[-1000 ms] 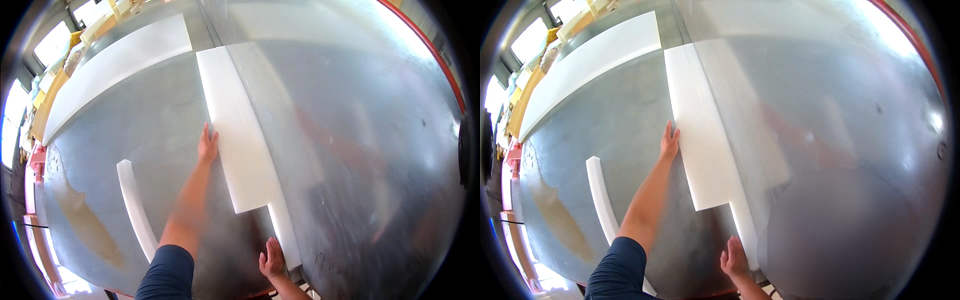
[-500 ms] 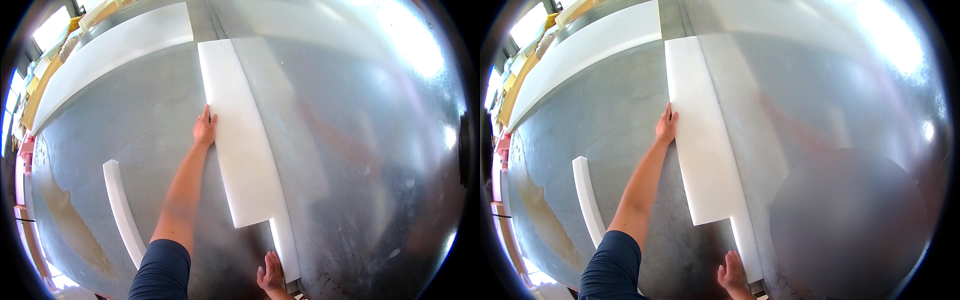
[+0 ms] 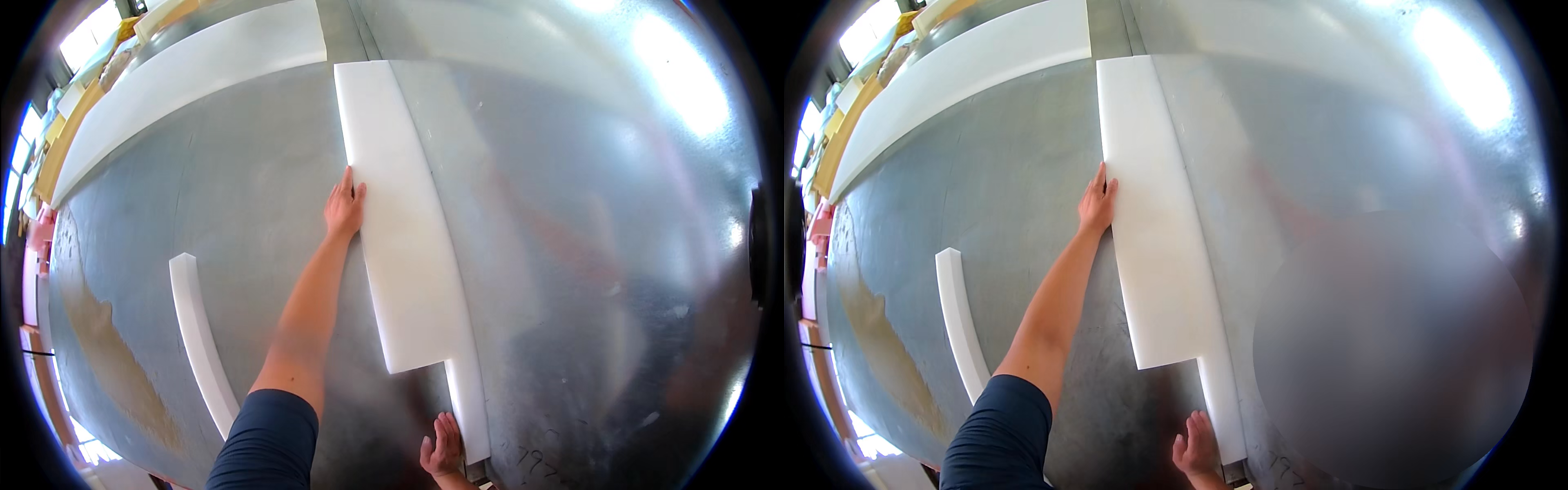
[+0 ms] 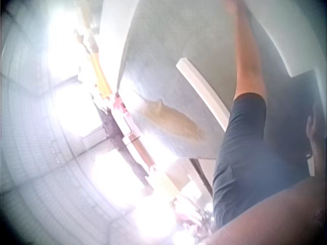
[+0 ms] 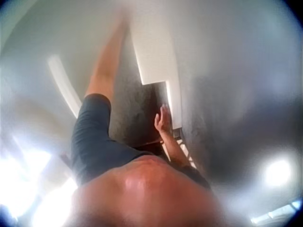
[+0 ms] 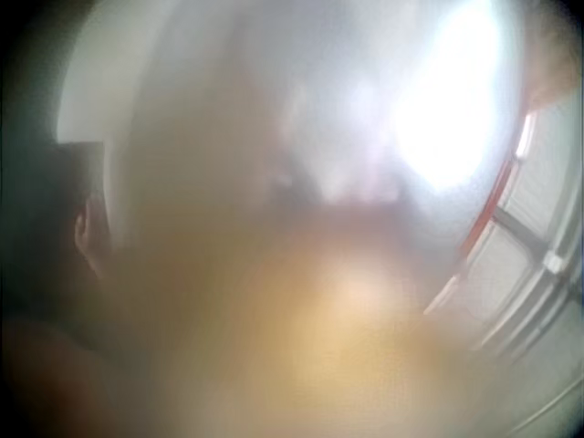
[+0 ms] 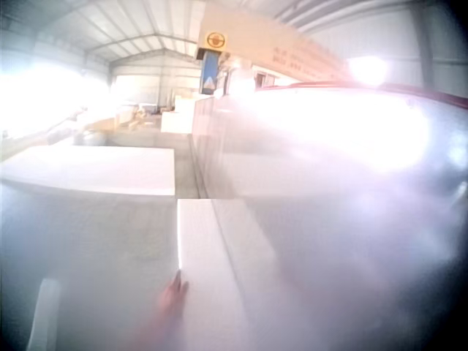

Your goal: The person uses a manual guillotine-style cutter to slice a large white foam sheet and several foam strips into smaller pieces. They position each piece against the guide, lower the blade to cut, and then move the cut sections aside on the table.

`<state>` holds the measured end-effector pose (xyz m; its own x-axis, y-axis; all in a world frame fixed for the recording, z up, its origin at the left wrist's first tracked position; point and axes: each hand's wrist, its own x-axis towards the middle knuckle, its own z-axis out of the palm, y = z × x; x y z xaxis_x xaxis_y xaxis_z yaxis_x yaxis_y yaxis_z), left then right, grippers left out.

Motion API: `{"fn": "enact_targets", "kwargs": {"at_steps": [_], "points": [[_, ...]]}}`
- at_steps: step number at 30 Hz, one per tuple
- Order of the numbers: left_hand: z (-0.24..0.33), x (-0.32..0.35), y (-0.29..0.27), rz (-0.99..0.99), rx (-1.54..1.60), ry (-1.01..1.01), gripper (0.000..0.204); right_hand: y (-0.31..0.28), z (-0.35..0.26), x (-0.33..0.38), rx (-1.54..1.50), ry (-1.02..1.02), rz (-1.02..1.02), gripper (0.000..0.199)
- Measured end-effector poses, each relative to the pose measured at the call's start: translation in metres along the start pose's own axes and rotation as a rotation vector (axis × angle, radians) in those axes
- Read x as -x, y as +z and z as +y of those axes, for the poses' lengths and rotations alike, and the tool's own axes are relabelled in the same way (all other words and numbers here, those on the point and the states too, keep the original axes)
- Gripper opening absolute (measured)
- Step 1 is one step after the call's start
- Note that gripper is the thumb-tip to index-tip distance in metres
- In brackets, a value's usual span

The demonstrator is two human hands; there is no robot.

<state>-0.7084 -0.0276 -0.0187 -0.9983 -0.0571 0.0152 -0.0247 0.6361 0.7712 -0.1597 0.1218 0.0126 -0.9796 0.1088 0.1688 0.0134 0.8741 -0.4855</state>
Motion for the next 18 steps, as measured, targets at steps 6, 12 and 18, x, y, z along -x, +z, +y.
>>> {"fn": "enact_targets", "kwargs": {"at_steps": [6,12,18], "points": [[0.008,0.002,0.002,-0.01,0.022,-0.004,0.065,0.002,0.0,0.001,0.022,0.002,0.01,0.044],[-0.008,-0.006,0.004,0.051,0.05,0.025,0.064,0.003,-0.002,0.0,-0.004,0.006,0.006,0.044],[0.006,-0.004,-0.001,-0.009,0.054,0.0,0.063,0.006,-0.002,0.001,-0.004,0.021,0.016,0.044]]}}
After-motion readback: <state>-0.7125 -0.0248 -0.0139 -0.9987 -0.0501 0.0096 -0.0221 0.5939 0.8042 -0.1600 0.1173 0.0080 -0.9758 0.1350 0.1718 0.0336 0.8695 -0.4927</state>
